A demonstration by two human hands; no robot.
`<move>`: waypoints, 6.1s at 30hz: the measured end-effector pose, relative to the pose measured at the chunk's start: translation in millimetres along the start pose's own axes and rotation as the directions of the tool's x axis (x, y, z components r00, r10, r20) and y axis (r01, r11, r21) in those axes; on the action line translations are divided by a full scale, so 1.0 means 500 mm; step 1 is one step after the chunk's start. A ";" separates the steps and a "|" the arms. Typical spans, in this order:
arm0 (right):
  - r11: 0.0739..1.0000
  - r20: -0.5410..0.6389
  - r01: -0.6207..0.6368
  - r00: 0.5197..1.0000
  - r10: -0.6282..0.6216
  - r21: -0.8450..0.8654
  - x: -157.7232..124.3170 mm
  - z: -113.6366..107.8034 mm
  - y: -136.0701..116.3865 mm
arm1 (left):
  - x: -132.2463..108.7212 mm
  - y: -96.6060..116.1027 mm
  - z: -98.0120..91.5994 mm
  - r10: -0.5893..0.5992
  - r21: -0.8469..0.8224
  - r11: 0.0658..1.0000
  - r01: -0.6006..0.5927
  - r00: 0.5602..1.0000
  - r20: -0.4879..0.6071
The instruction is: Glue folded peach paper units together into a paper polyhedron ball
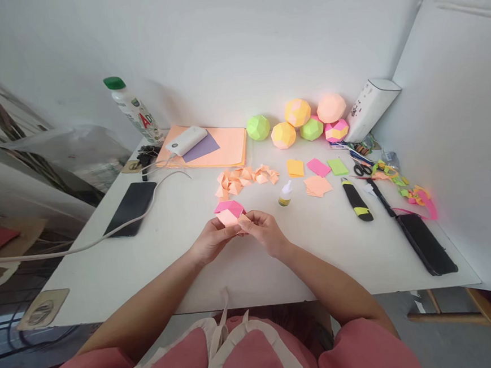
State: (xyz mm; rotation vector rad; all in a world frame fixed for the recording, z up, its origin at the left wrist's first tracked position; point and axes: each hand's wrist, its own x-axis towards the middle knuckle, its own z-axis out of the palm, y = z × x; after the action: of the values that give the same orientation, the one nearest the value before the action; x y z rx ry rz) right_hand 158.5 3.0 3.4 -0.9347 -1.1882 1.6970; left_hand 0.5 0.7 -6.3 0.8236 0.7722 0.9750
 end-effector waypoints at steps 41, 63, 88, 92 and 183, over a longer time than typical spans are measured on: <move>0.239 -0.164 0.166 0.370 -0.914 -0.957 0.011 -0.108 -0.054 | 0.000 0.026 -0.023 0.204 -0.065 0.978 -0.197 0.968 0.147; 0.175 0.394 0.521 0.790 -0.469 -0.836 0.012 -0.072 -0.029 | -0.001 0.031 -0.034 0.142 -0.089 0.986 -0.141 0.990 0.001; 0.173 0.448 0.522 0.829 -0.335 -0.835 0.013 -0.063 -0.014 | 0.002 0.035 -0.027 0.098 -0.126 0.987 -0.102 0.994 -0.040; 0.163 0.471 0.532 0.828 -0.303 -0.831 0.006 -0.058 -0.027 | 0.002 0.034 -0.027 0.088 -0.135 0.986 -0.095 0.994 -0.057; 0.200 0.020 0.175 0.798 -0.603 -0.964 0.071 -0.161 0.011 | 0.000 0.031 -0.026 0.059 -0.083 0.995 -0.050 0.992 0.108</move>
State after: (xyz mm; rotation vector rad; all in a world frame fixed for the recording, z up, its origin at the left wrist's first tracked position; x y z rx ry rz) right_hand 217.1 61.3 -27.7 -1.3542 -1.9707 0.1487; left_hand -16.4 8.8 0.8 0.8248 0.6143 0.9938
